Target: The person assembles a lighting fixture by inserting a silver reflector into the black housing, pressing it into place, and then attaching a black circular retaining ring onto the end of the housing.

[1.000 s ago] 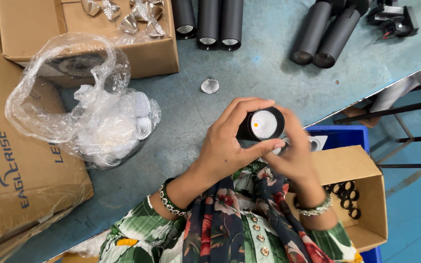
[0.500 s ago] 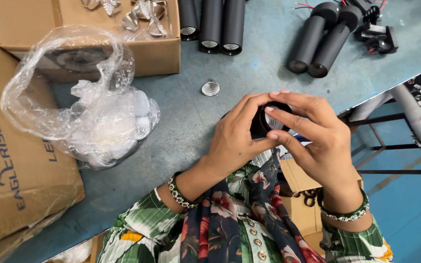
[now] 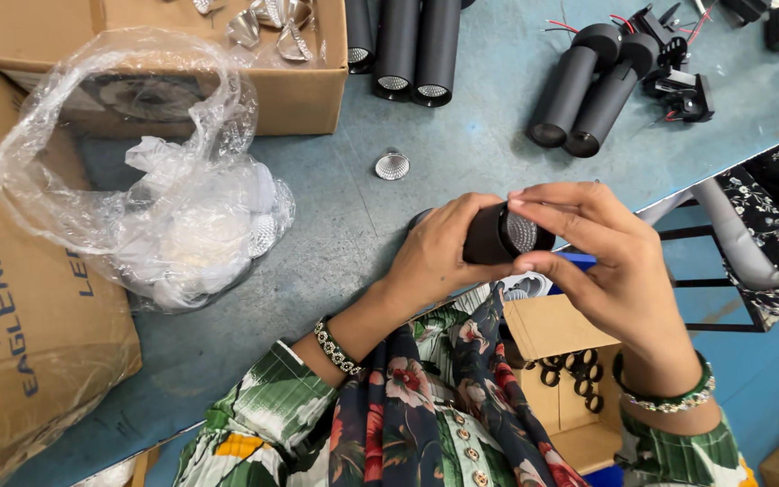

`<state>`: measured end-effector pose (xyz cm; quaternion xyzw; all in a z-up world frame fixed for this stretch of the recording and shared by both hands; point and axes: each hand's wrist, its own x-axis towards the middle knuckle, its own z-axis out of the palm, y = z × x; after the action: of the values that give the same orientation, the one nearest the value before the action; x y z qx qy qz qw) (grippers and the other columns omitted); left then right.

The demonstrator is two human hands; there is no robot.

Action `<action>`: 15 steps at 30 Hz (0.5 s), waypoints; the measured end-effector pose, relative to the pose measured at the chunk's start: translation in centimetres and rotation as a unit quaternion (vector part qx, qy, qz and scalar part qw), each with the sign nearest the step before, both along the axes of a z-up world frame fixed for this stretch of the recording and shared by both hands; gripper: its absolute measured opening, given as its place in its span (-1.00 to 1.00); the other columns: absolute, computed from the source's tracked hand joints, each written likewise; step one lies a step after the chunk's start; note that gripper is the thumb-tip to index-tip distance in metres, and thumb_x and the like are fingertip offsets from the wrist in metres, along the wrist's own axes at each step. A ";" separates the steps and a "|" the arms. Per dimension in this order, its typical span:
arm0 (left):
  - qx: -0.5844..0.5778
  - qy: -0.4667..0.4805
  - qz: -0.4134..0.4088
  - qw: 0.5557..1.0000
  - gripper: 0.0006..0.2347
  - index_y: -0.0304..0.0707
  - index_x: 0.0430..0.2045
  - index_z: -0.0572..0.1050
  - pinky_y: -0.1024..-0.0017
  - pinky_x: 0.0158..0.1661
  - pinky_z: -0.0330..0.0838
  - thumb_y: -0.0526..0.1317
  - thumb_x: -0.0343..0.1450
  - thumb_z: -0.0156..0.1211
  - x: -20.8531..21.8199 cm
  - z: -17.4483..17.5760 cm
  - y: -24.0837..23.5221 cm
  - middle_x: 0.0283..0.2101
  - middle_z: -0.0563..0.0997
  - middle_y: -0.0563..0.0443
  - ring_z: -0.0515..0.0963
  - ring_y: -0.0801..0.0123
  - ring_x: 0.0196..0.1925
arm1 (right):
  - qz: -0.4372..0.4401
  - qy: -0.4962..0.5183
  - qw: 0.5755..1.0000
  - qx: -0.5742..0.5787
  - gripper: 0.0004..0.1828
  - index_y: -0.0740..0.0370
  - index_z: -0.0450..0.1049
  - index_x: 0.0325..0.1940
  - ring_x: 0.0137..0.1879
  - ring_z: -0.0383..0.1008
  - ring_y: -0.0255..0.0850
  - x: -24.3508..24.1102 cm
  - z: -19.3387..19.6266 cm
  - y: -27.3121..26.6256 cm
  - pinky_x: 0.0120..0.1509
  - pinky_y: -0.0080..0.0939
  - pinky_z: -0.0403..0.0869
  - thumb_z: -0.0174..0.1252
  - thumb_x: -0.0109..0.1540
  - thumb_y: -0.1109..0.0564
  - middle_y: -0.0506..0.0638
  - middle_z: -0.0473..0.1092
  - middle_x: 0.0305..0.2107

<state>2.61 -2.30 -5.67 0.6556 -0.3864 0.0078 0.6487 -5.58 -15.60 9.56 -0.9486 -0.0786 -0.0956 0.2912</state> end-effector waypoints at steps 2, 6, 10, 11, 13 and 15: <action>-0.002 -0.025 0.014 1.000 -0.43 -0.20 0.06 0.37 0.16 0.02 0.48 0.02 0.27 0.51 0.0 -0.2 -0.1 -0.04 0.60 -0.10 0.65 0.05 0.03 | -0.001 0.022 1.000 0.008 -0.51 0.25 0.55 0.14 0.16 0.54 -0.13 0.0 0.3 0.0 0.24 -0.19 0.51 0.37 0.10 0.27 0.06 0.44 0.06; 0.012 -0.035 0.019 0.999 -0.42 -0.20 0.08 0.35 0.15 0.02 0.45 0.01 0.27 0.50 -0.1 -0.5 -0.2 -0.04 0.60 -0.08 0.64 0.05 0.04 | 0.006 0.036 0.999 0.001 -0.50 0.22 0.56 0.12 0.12 0.55 -0.17 0.2 0.7 0.0 0.19 -0.22 0.54 0.38 0.08 0.28 0.05 0.44 0.04; 0.015 -0.022 0.025 0.999 -0.42 -0.20 0.08 0.35 0.15 0.01 0.45 0.00 0.27 0.50 -0.1 -0.4 -0.2 -0.06 0.59 -0.08 0.63 0.05 0.03 | 0.011 0.026 0.999 -0.025 -0.50 0.20 0.56 0.12 0.12 0.56 -0.15 0.6 0.6 0.0 0.17 -0.20 0.55 0.38 0.07 0.26 0.04 0.45 0.03; 0.015 -0.022 0.023 0.999 -0.42 -0.21 0.08 0.35 0.15 0.00 0.45 0.00 0.27 0.50 0.0 -0.4 -0.1 -0.05 0.59 -0.08 0.63 0.05 0.02 | 0.015 0.021 0.999 -0.032 -0.49 0.19 0.56 0.11 0.13 0.55 -0.14 0.7 0.6 0.0 0.18 -0.19 0.54 0.40 0.06 0.24 0.03 0.46 0.03; 0.014 -0.021 0.015 1.000 -0.41 -0.22 0.08 0.34 0.15 0.00 0.45 0.01 0.26 0.50 0.0 -0.4 -0.1 -0.04 0.58 -0.10 0.63 0.05 0.02 | 0.020 0.011 0.999 -0.047 -0.46 0.17 0.57 0.11 0.16 0.52 -0.13 0.7 0.5 -0.2 0.21 -0.18 0.52 0.42 0.03 0.18 0.01 0.48 0.02; 0.014 -0.023 0.022 0.999 -0.42 -0.21 0.08 0.35 0.15 0.00 0.45 0.00 0.27 0.50 0.0 -0.4 -0.1 -0.04 0.59 -0.09 0.63 0.05 0.03 | 0.040 -0.010 0.997 -0.060 -0.43 0.15 0.57 0.11 0.21 0.48 -0.09 1.0 0.3 -0.5 0.29 -0.13 0.49 0.44 0.00 0.12 0.00 0.46 -0.01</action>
<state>2.56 -2.36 -6.04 0.6727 -0.3873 0.0317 0.6297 -4.55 -16.12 9.87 -0.9594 -0.1252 -0.0889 0.2366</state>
